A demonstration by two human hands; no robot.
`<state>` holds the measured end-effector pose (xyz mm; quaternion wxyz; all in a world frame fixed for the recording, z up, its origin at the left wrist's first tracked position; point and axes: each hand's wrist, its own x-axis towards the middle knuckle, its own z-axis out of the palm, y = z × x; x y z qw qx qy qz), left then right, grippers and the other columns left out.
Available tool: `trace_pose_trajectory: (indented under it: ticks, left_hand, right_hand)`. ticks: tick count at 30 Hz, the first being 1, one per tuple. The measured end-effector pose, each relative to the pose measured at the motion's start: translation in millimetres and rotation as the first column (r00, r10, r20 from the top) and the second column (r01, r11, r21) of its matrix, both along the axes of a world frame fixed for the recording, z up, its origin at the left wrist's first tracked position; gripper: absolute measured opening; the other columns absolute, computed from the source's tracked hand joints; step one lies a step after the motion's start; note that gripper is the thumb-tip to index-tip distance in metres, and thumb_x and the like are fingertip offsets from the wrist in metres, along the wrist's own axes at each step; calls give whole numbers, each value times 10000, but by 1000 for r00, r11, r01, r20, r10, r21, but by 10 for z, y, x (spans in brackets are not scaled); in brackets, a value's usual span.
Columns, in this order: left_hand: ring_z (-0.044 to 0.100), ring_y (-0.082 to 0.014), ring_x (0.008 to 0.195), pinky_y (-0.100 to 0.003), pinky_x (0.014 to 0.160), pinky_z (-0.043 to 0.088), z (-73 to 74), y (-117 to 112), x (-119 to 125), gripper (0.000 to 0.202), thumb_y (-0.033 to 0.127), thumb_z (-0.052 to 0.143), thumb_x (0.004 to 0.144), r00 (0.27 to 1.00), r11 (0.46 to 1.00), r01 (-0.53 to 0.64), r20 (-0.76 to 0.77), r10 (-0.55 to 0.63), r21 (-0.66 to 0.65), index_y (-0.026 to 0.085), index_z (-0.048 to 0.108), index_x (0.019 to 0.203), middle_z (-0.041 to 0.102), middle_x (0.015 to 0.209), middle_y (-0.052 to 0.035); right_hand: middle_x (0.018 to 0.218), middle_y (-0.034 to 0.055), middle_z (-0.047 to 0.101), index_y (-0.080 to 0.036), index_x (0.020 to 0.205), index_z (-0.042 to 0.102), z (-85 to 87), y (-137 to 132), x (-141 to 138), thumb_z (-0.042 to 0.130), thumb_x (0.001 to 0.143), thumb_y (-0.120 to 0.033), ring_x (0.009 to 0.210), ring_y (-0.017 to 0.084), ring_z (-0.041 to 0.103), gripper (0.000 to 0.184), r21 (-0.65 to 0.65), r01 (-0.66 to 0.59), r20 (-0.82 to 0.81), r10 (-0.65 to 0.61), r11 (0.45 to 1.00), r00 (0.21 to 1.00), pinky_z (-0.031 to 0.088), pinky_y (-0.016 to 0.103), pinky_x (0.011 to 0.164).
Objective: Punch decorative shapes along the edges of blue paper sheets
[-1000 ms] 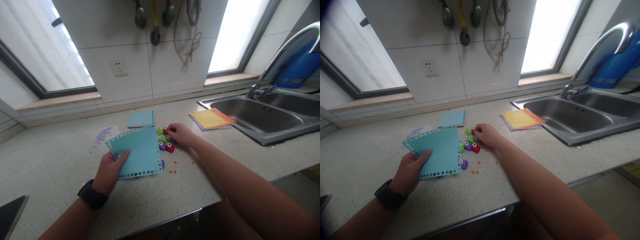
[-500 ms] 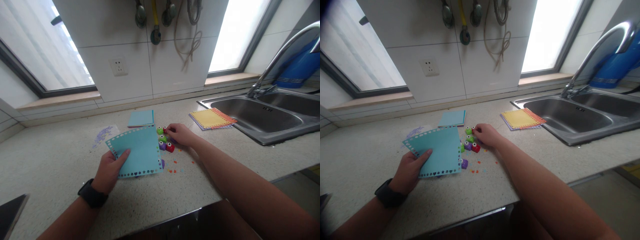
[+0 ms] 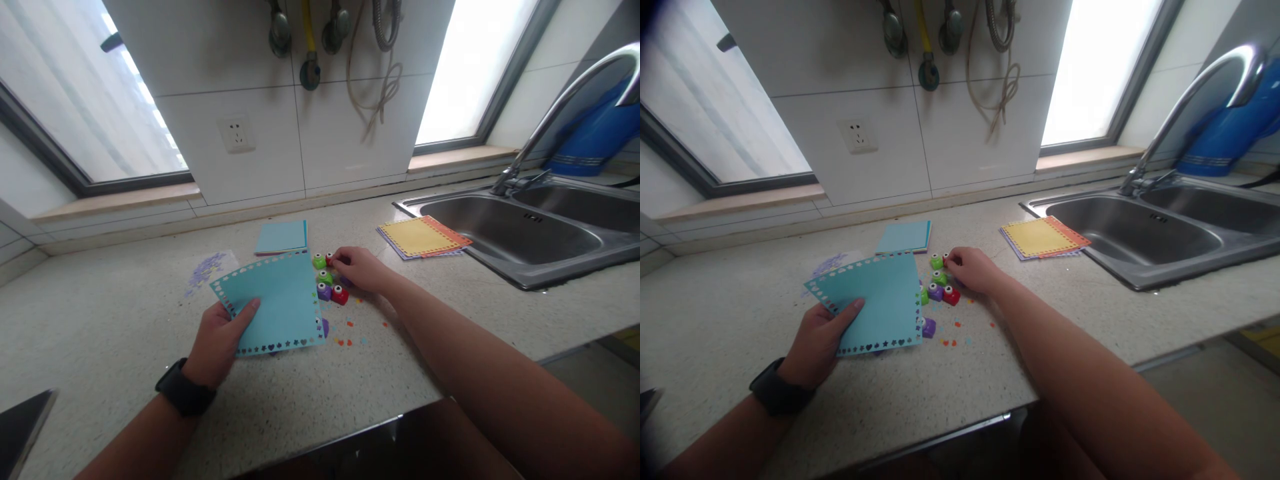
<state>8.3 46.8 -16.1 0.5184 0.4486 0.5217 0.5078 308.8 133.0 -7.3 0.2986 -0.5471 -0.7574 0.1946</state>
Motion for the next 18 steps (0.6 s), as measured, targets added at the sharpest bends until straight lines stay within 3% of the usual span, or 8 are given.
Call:
trace_pose_trajectory:
  ticks: [3, 7, 13, 18]
  left_hand:
    - [731, -221, 615, -340, 548, 623, 20, -4, 21, 388, 360, 818, 746, 997, 1000, 25, 73, -23, -18, 156, 693, 1051, 780, 868, -54]
    - [736, -204, 653, -324, 605, 637, 61, -2, 52, 352, 313, 809, 764, 991, 1000, -19, 132, 16, 21, 145, 696, 1053, 779, 880, -47]
    - [738, -203, 671, -327, 631, 639, 68, 2, 59, 360, 299, 811, 760, 987, 1000, -27, 159, 25, 15, 141, 695, 1062, 783, 903, -55]
    - [743, -198, 743, -283, 666, 624, 115, 41, 58, 319, 246, 808, 754, 964, 995, -100, 249, 95, 6, 167, 708, 1046, 783, 947, -50]
  right_hand:
    - [836, 54, 733, -195, 909, 715, 10, 17, 27, 554, 913, -267, 722, 169, 614, 177, 22, 33, -55, -31, 999, 998, 428, 299, 637]
    - [855, 54, 735, -197, 897, 711, 40, 16, 67, 566, 891, -239, 729, 170, 616, 151, 81, 96, -147, -83, 992, 986, 448, 309, 656]
    - [761, 30, 711, -203, 819, 707, 119, -66, 85, 567, 899, -271, 670, 153, 576, 175, 117, 22, -65, -15, 993, 998, 420, 310, 634]
    - [722, 24, 674, -195, 821, 697, 168, -107, 98, 570, 903, -291, 645, 147, 546, 179, 116, 22, -44, -17, 993, 999, 389, 307, 605]
